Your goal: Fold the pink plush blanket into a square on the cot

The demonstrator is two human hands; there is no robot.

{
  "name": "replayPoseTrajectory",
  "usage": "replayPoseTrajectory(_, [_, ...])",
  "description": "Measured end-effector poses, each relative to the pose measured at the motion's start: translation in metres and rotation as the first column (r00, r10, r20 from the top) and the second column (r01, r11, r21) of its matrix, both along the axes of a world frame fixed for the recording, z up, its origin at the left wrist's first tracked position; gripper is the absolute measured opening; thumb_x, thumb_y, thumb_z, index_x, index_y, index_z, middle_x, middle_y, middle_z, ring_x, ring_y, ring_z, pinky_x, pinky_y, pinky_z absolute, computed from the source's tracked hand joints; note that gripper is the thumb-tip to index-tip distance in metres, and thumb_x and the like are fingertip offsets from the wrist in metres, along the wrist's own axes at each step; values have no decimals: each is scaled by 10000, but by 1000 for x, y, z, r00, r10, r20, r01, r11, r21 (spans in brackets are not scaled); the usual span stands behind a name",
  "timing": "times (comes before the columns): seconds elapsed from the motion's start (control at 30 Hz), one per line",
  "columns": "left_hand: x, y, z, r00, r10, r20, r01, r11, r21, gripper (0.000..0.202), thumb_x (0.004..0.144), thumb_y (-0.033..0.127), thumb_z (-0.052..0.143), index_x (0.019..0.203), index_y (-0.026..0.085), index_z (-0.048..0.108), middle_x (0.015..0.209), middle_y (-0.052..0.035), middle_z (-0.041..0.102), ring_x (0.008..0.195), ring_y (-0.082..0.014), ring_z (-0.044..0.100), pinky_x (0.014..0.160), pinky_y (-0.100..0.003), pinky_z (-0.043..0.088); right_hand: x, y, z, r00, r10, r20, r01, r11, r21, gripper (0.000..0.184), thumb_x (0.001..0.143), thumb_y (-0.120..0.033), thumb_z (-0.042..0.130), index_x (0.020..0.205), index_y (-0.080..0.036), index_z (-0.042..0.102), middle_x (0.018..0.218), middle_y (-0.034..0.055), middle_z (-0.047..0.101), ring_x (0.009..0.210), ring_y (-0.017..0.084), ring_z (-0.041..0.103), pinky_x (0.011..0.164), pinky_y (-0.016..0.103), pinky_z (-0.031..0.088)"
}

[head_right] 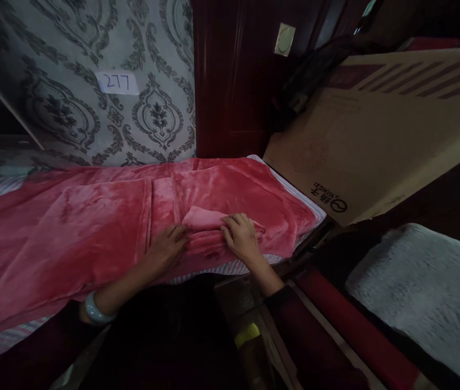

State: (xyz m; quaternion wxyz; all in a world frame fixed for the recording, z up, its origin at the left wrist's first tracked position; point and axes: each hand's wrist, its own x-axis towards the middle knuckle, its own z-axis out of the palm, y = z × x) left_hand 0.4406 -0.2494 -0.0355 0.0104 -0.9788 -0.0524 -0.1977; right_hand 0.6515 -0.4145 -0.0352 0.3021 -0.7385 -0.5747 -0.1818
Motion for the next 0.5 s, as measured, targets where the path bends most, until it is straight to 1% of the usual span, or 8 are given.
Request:
replayPoseTrajectory(0.07, [0,-1,2,999,-8,-32,8,1000,3,189,976,191,525,986,153,710,1113,-126,653,1065,-280,565,898,-433,464,1,21,16,997,-66,-25,63,993,-97,311,1003,-294,513,1233,-177,685,1193,140,685,1102,283,589,934,404,460])
replayPoseTrajectory(0.13, [1,-2,4,997,-22,-75,21,1000,-19,193,980,227,541,986,148,717,1009,-114,657,1001,-270,571,870,-425,463,2,47,28,992,-114,-50,100,968,-231,352,993,-310,544,1288,-158,663,1259,158,676,1164,300,586,958,401,457])
replayPoseTrajectory(0.2, [1,-2,5,996,-6,-86,2,998,-55,210,986,216,525,987,152,725,982,-107,658,988,-263,575,865,-418,459,3,72,37,984,-147,-102,101,925,-367,373,983,-349,579,1285,-148,667,1236,162,697,1152,301,611,937,376,462])
replayPoseTrajectory(0.27, [2,-2,6,997,23,-75,-31,993,-111,244,989,174,489,970,159,732,979,-101,665,983,-252,582,857,-403,457,3,93,42,970,-166,-177,70,889,-453,361,944,-382,646,1219,-155,704,1157,147,731,1076,289,652,866,338,470])
replayPoseTrajectory(0.3, [2,-2,7,997,39,-63,-48,987,-150,259,988,161,477,950,161,734,973,-97,669,972,-247,587,852,-394,459,3,100,44,963,-170,-211,52,879,-473,332,910,-377,690,1160,-162,728,1100,133,746,1023,279,668,824,320,468])
replayPoseTrajectory(0.37, [4,-2,7,997,70,-34,-76,966,-246,283,989,162,463,885,164,726,949,-87,673,936,-234,595,842,-377,464,1,108,44,953,-169,-252,30,879,-476,216,853,-315,739,1012,-169,760,967,98,757,906,253,679,748,294,452])
replayPoseTrajectory(0.43, [5,0,7,994,107,-9,-103,937,-335,289,989,173,459,837,168,705,905,-77,677,896,-223,609,835,-367,473,-4,107,41,952,-168,-256,38,893,-448,117,863,-247,697,933,-170,751,902,75,744,854,228,663,722,282,436])
replayPoseTrajectory(0.5, [7,1,5,987,157,28,-134,911,-389,225,970,172,487,877,176,691,907,-71,691,895,-223,630,847,-371,485,-11,99,34,961,-149,-233,57,932,-359,139,917,-209,599,959,-171,726,953,78,728,901,219,643,758,283,435])
